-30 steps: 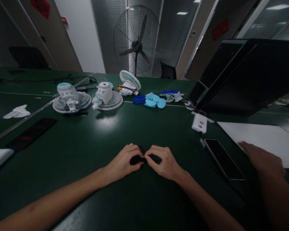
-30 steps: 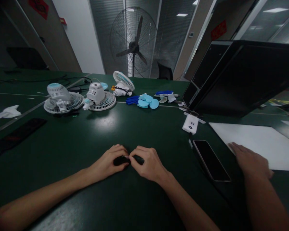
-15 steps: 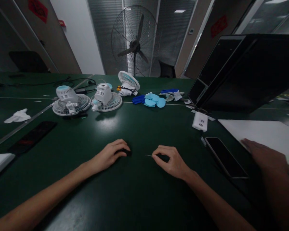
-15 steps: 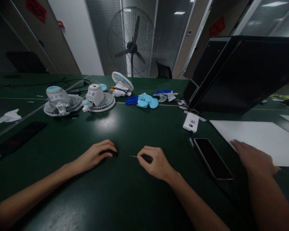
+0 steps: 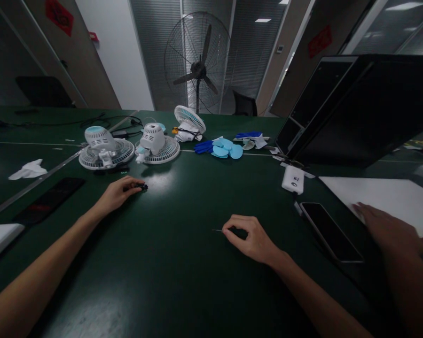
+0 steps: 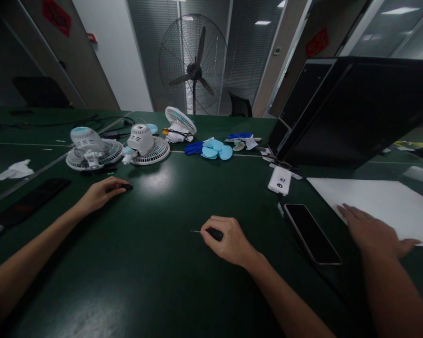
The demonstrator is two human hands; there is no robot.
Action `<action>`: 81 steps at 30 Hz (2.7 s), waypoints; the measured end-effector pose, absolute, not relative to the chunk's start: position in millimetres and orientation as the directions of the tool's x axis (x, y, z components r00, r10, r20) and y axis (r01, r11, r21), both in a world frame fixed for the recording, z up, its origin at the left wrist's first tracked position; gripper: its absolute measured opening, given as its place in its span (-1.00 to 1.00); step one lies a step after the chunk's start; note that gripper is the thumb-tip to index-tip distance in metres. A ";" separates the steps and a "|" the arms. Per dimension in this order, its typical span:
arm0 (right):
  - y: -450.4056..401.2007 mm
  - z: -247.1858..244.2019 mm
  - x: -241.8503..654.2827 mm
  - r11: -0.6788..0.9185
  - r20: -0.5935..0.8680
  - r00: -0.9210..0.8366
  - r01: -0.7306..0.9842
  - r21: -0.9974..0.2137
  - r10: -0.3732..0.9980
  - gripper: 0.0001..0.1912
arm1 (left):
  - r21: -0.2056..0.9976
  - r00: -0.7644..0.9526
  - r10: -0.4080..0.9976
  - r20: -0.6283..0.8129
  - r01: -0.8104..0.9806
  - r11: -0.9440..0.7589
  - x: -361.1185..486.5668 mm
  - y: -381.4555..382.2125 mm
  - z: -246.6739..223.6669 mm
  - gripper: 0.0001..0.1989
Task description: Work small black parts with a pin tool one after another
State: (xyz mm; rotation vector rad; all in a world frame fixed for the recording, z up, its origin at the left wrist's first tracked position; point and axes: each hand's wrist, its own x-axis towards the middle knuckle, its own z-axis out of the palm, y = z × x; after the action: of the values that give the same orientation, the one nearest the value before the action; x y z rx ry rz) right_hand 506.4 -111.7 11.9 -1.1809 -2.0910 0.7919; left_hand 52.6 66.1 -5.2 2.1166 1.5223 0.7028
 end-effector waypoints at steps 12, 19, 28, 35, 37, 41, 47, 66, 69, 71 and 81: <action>-111.8 9.1 509.4 0.424 0.201 -0.433 0.514 -0.745 0.879 -0.83 | 0.557 0.273 0.958 0.084 0.785 -0.272 17.1 55.2 6.3 -0.22; -111.8 10.4 507.6 0.426 0.206 -0.426 0.527 -0.735 0.881 -0.85 | 0.532 0.235 0.961 0.147 0.800 -0.277 37.2 46.1 13.3 -0.18; -111.2 8.9 507.7 0.419 0.202 -0.425 0.515 -0.748 0.883 -0.85 | 0.644 0.199 0.950 0.239 0.700 -0.309 64.5 54.0 1.8 -0.33; -110.6 7.3 508.6 0.419 0.198 -0.427 0.519 -0.745 0.882 -0.86 | 0.682 0.156 0.975 0.158 0.697 -0.222 63.2 58.7 -1.7 -0.25; -110.8 7.2 508.6 0.421 0.198 -0.428 0.526 -0.739 0.882 -0.86 | 0.686 0.163 0.973 0.161 0.691 -0.229 66.5 56.4 1.2 -0.25; -111.0 8.5 507.9 0.420 0.196 -0.430 0.523 -0.741 0.881 -0.86 | 0.688 0.189 0.967 0.170 0.680 -0.254 67.7 54.8 2.2 -0.31; -109.7 7.7 508.7 0.412 0.188 -0.428 0.522 -0.747 0.884 -0.84 | 0.617 0.275 0.941 0.200 0.710 -0.339 65.3 57.0 -0.8 -0.46; -113.2 18.7 502.4 0.492 0.197 -0.476 0.645 -0.585 0.857 -0.87 | 0.719 0.756 0.648 0.093 0.399 -0.569 235.4 -52.4 6.9 -0.85; -112.6 16.8 500.4 0.492 0.190 -0.479 0.649 -0.581 0.857 -0.87 | 0.711 0.766 0.635 0.102 0.391 -0.585 235.5 -52.8 7.6 -0.84; -112.3 16.2 498.6 0.496 0.192 -0.483 0.646 -0.580 0.854 -0.86 | 0.709 0.768 0.631 0.107 0.386 -0.591 235.9 -53.1 7.0 -0.84; -112.8 17.6 475.8 0.493 0.267 -0.435 0.575 -0.653 0.860 -0.84 | 0.704 0.780 0.605 0.161 0.339 -0.624 235.4 -52.0 2.1 -0.83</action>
State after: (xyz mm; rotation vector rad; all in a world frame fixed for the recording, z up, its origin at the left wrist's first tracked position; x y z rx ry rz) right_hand 475.8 -112.8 17.6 -1.1751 -2.1603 0.6420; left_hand 235.4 -52.0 2.1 2.2886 0.6984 0.5080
